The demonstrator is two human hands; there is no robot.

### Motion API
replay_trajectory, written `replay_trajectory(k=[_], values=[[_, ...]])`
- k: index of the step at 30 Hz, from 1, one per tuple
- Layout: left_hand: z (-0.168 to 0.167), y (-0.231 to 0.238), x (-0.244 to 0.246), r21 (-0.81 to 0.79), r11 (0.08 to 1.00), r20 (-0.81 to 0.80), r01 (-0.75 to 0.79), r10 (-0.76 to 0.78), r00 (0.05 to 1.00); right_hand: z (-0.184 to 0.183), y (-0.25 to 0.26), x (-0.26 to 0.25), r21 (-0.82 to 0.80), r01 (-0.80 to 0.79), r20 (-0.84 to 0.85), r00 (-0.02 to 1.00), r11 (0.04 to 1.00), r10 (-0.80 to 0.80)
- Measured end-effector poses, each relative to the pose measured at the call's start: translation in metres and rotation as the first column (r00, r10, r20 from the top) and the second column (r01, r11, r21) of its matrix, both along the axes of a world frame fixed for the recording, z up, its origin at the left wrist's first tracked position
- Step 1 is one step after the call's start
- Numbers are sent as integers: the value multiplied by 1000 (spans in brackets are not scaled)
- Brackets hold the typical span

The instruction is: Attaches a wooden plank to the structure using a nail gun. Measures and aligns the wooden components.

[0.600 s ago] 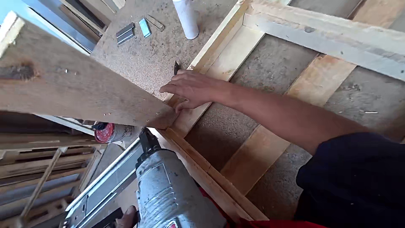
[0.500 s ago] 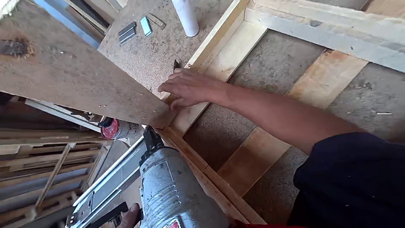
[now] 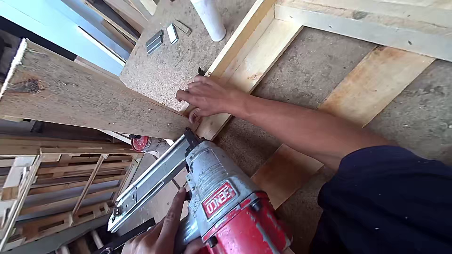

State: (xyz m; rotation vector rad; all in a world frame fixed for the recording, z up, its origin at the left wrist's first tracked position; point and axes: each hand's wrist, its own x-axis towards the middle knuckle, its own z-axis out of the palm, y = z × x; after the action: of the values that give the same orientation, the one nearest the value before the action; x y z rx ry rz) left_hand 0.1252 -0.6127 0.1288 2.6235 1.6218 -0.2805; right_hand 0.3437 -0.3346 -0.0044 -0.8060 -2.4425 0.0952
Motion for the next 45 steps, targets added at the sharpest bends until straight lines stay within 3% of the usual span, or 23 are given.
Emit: replay_trajectory(k=[13,21,33,40,45], values=[[-9,15,17,19,1000,-99,4,-2,995,-4,3,2,41,-12,-25,1000,999,13],[37,15,25,-111,988,-209,-111,86,974,-1,1,2,4,-4,-15,1000,1000,4],[29,-5,20,-54,993,-274,-101,82,958,-1,-2,4,4,-32,23,999,999,32],[29,-4,10,-46,995,-177,-86,76,981,-7,-22,-24,-38,237,-95,966,971,-240],[27,-1,15,-67,995,-140,-68,58,988,-6,-26,-28,-62,273,-101,955,960,-279]])
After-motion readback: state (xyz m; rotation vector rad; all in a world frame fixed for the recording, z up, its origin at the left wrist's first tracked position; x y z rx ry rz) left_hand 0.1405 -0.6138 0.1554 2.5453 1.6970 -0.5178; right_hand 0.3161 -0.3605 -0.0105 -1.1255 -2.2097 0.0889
